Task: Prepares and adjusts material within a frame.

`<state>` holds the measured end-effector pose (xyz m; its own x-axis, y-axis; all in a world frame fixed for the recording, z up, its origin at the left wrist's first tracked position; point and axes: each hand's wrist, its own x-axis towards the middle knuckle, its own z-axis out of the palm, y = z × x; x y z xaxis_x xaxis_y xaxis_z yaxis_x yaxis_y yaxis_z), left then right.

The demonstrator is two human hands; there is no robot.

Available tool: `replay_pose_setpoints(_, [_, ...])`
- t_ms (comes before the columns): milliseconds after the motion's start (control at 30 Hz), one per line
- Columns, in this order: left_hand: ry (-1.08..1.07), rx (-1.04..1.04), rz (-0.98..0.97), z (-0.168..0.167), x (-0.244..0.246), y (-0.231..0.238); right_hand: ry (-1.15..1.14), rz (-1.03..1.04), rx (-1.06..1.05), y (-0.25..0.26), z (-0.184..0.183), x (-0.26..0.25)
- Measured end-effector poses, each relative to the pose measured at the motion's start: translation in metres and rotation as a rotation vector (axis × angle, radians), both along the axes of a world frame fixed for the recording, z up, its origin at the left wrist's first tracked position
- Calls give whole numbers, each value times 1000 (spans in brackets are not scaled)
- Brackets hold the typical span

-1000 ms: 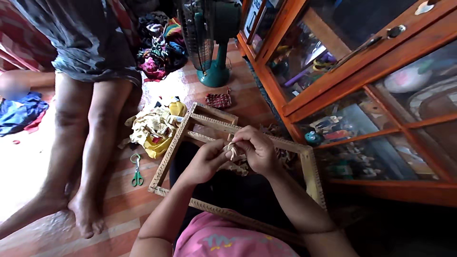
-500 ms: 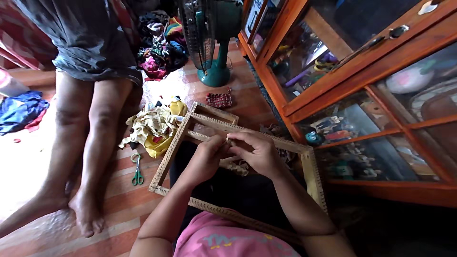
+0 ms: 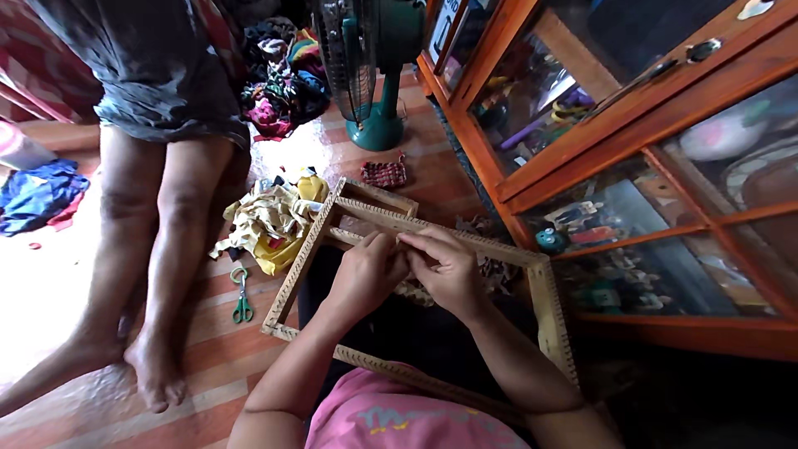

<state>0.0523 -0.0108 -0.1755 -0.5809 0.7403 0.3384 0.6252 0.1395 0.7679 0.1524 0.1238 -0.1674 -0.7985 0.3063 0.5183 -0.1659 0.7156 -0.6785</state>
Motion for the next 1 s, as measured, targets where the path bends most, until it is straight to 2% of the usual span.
replay_pose_setpoints(133, [85,5,41,1,2,1,38,-54,-4,-3,-3,0])
replay_pose_setpoints(433, [300,243,200,-17,6,9,-221,-136,27,-12,13,-1])
replay_pose_setpoints(500, [307,283,191,-19,3,10,-322,-103,-76,-11,16,0])
replay_pose_setpoints(600, [250,320,47,-20,-4,8,-457,-9,-387,-3,26,2])
replay_pose_setpoints(733, [245,357,-64,-24,-12,5,-493,93,-728,4,27,5])
replay_pose_setpoints(800, [266,366,-42,-26,-11,6,-466,56,-701,3,26,5])
replay_pose_setpoints(933, [263,391,35,-29,-5,8,-330,-24,-418,-4,20,6])
replay_pose_setpoints(1000, [182,388,57,-28,-2,9,-223,-48,-292,-6,15,7])
